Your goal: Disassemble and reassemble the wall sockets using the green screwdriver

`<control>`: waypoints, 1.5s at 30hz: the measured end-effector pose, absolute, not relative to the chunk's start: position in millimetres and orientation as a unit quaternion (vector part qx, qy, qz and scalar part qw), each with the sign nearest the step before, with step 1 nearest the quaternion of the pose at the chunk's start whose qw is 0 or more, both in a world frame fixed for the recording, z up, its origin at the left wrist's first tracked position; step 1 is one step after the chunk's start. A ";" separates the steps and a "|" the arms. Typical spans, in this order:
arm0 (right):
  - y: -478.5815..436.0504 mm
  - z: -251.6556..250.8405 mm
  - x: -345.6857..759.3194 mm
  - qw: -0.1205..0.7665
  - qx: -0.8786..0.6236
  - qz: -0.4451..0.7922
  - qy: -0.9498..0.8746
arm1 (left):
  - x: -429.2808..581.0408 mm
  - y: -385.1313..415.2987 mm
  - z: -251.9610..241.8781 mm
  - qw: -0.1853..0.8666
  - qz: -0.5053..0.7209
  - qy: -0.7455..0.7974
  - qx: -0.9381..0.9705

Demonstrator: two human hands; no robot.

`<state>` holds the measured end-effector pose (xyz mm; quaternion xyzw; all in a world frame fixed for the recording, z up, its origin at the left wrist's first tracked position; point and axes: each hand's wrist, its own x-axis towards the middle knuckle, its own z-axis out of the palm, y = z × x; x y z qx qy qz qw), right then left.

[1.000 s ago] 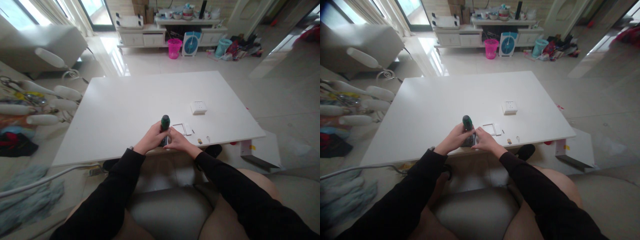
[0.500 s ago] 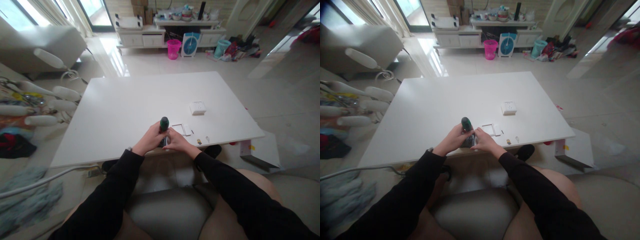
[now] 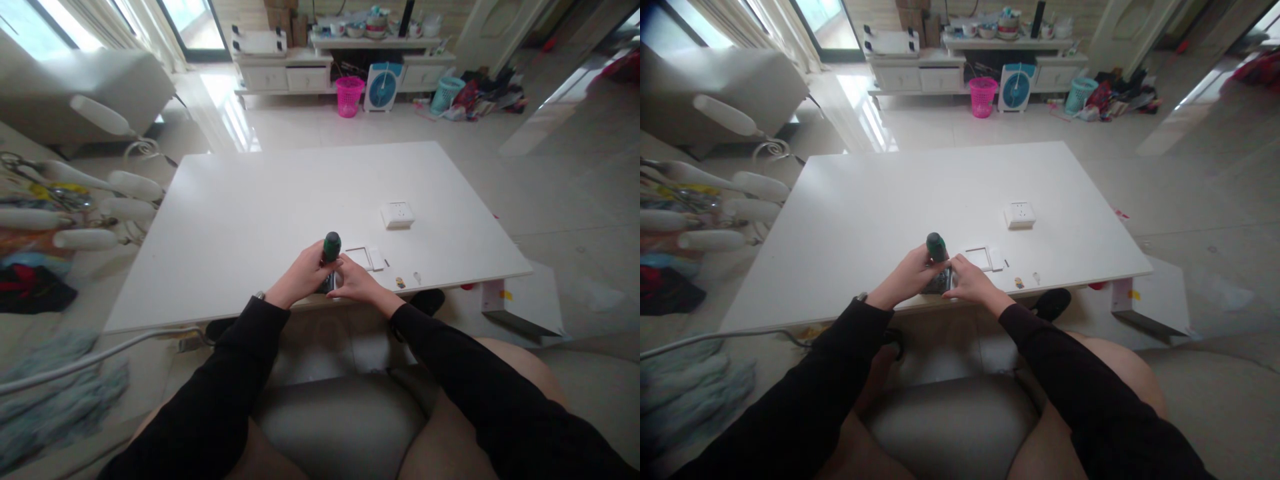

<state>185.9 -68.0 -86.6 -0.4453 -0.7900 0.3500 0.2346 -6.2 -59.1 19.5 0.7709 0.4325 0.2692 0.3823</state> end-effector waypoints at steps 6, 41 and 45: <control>-69.0 -86.7 186.5 0.232 -0.452 0.348 -0.788 | -10.0 -58.1 15.9 0.387 0.285 0.427 0.766; -71.2 -82.7 186.1 0.229 -0.452 0.344 -0.791 | -11.2 -57.0 18.4 0.425 0.345 0.431 0.717; -70.6 -83.8 187.2 0.241 -0.447 0.350 -0.787 | -11.1 -57.1 16.9 0.424 0.351 0.428 0.717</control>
